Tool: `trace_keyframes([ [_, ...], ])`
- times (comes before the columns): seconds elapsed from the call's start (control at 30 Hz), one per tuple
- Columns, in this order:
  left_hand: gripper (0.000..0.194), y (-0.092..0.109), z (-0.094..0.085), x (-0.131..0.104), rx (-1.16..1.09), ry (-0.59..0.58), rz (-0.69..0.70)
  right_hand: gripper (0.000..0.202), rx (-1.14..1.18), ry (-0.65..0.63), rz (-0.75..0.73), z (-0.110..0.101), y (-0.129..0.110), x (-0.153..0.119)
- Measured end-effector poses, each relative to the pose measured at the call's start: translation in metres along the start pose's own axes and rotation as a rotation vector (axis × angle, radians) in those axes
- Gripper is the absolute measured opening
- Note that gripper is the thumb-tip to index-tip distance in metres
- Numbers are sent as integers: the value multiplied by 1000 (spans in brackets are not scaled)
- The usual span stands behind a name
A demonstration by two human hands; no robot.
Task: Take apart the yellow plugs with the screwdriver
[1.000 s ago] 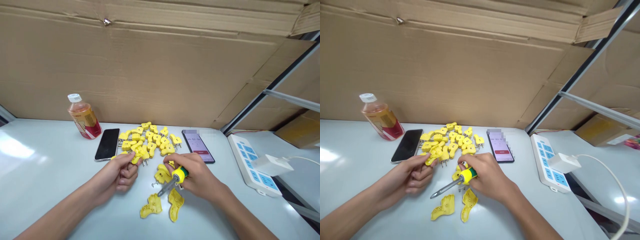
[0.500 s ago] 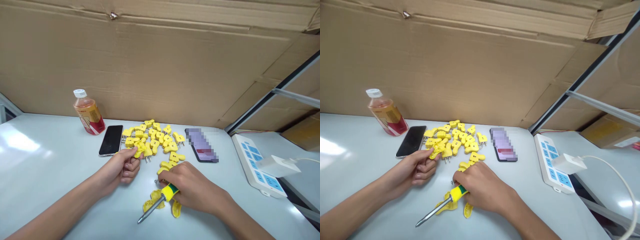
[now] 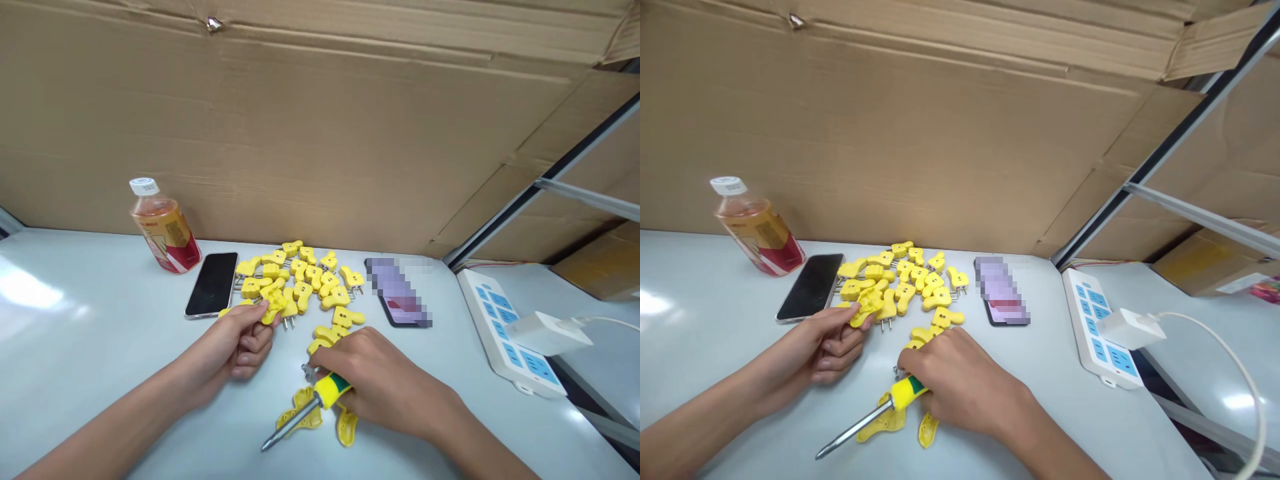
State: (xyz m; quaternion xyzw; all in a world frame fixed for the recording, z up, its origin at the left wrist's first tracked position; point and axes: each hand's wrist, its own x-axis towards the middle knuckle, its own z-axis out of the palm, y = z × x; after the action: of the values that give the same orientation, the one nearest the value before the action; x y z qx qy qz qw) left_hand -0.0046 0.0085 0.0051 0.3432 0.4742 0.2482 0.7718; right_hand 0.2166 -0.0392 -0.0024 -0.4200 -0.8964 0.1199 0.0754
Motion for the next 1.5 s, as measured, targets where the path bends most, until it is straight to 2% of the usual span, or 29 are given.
trace_keyframes([
  [0.17, 35, -1, -1, 0, 73, -31, 41, 38, 19, 22, 68, -10, 8, -4],
  [0.3, 40, -5, -1, 0, 169, -50, 96, 39, 19, -24, 73, -9, 8, -2],
  [0.6, 56, -5, 0, 2, 234, -47, 73, 24, -66, -155, 70, -2, -5, 8],
  [0.9, 62, -5, 2, 0, 241, -28, 60, 16, -169, -198, 66, 0, -7, 11],
  [1.17, 58, -3, 4, 3, 240, -32, 67, 18, -220, -192, 15, 1, -8, 10],
  [1.5, 45, -6, 2, 0, 241, -41, 78, 25, -232, -218, 28, 1, -8, 9],
])
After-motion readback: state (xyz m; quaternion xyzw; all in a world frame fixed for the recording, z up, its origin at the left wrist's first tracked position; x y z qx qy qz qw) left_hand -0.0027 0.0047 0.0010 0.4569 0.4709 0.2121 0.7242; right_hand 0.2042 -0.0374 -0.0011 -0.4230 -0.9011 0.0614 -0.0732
